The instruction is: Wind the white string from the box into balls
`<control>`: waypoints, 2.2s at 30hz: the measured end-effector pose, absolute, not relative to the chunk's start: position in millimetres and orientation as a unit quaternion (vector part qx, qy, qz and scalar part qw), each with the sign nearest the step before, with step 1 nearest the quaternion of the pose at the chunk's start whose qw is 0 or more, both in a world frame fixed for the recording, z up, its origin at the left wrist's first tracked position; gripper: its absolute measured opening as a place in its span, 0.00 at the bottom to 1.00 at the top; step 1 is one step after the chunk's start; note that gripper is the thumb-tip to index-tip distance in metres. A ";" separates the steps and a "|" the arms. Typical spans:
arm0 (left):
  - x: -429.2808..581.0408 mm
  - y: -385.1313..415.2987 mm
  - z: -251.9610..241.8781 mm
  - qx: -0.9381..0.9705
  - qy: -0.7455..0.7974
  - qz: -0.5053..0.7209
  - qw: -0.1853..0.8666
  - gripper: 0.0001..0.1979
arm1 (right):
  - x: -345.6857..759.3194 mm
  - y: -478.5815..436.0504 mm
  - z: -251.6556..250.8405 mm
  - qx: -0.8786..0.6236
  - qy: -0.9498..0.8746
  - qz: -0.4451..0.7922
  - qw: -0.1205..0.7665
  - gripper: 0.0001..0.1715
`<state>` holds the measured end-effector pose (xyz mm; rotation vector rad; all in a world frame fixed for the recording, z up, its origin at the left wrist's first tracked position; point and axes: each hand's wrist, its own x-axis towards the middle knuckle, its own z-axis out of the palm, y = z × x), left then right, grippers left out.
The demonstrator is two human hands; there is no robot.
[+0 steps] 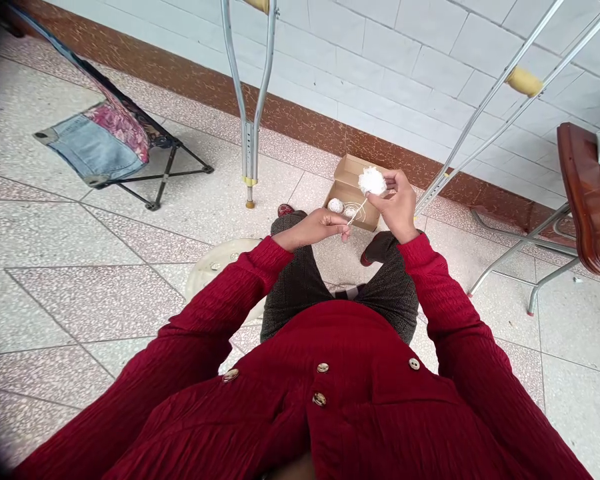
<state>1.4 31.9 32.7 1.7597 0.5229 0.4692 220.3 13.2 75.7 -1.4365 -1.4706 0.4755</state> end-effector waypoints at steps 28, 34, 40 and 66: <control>-4.9 41.2 7.1 0.589 0.388 0.445 0.552 0.14 | 214.3 -38.4 40.5 -0.397 -0.413 0.653 0.495 0.34; 0.1 30.8 -4.4 0.569 0.353 0.443 0.596 0.18 | 221.3 -39.6 36.7 -0.397 -0.347 0.673 0.519 0.33; 15.7 14.0 0.4 0.626 0.280 0.412 0.600 0.24 | 219.2 -39.2 40.8 -0.390 -0.323 0.680 0.530 0.34; -13.7 42.0 24.5 0.554 0.445 0.525 0.468 0.15 | 217.9 -49.2 35.8 -0.391 -0.323 0.698 0.506 0.32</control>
